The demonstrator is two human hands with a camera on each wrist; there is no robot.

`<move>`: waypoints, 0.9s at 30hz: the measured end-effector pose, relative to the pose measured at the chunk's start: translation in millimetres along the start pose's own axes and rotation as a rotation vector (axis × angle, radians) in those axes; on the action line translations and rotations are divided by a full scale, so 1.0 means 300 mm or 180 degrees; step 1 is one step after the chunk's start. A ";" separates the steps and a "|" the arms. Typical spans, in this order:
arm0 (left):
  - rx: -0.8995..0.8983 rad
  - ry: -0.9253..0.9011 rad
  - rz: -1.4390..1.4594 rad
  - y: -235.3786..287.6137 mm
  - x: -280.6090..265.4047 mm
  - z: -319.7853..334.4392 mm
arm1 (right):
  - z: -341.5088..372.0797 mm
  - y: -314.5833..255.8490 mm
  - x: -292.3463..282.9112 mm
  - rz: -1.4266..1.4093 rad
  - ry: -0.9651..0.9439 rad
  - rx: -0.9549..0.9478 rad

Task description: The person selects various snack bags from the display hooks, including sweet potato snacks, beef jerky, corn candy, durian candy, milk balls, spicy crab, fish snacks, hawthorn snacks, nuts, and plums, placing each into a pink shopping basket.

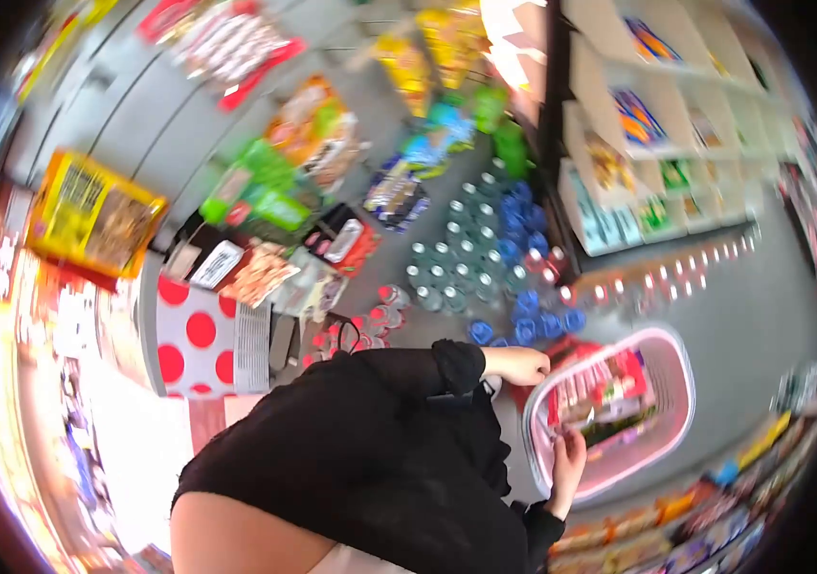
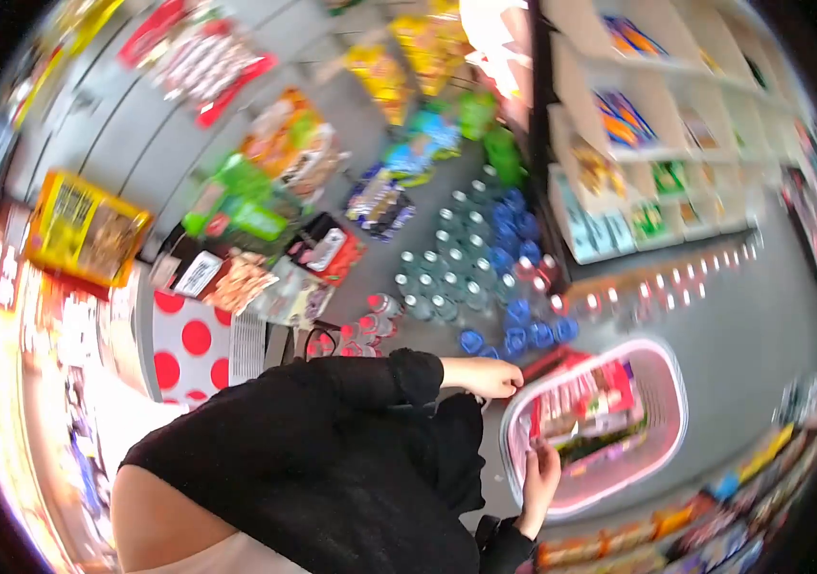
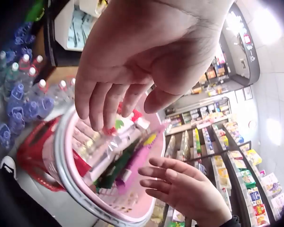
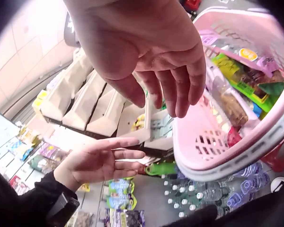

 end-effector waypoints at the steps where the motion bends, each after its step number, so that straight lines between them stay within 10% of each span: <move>1: 0.0007 0.0274 -0.0094 -0.038 -0.044 0.060 | -0.016 -0.026 0.043 0.0149 -0.0185 0.0012; 18: -0.0164 0.4210 0.1089 -0.228 -0.283 1.489 | 0.035 -0.533 1.120 0.1999 -0.2540 -0.1097; 22: -0.0128 0.6419 0.0172 -0.207 -0.246 1.830 | 0.082 -0.556 1.394 0.2113 -0.2594 -0.1644; 27: 0.0054 0.6806 -0.0457 -0.172 -0.313 1.941 | 0.117 -0.597 1.719 0.1601 -0.2689 -0.2026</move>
Point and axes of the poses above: each hand's wrist, its own z-axis away from the middle knuckle, its own x-axis out of the palm, y = z × x, the point moved 5 cm from there along -z, towards the middle knuckle, and after that the axes turned 13 degrees about x, right-handed, at the moved point
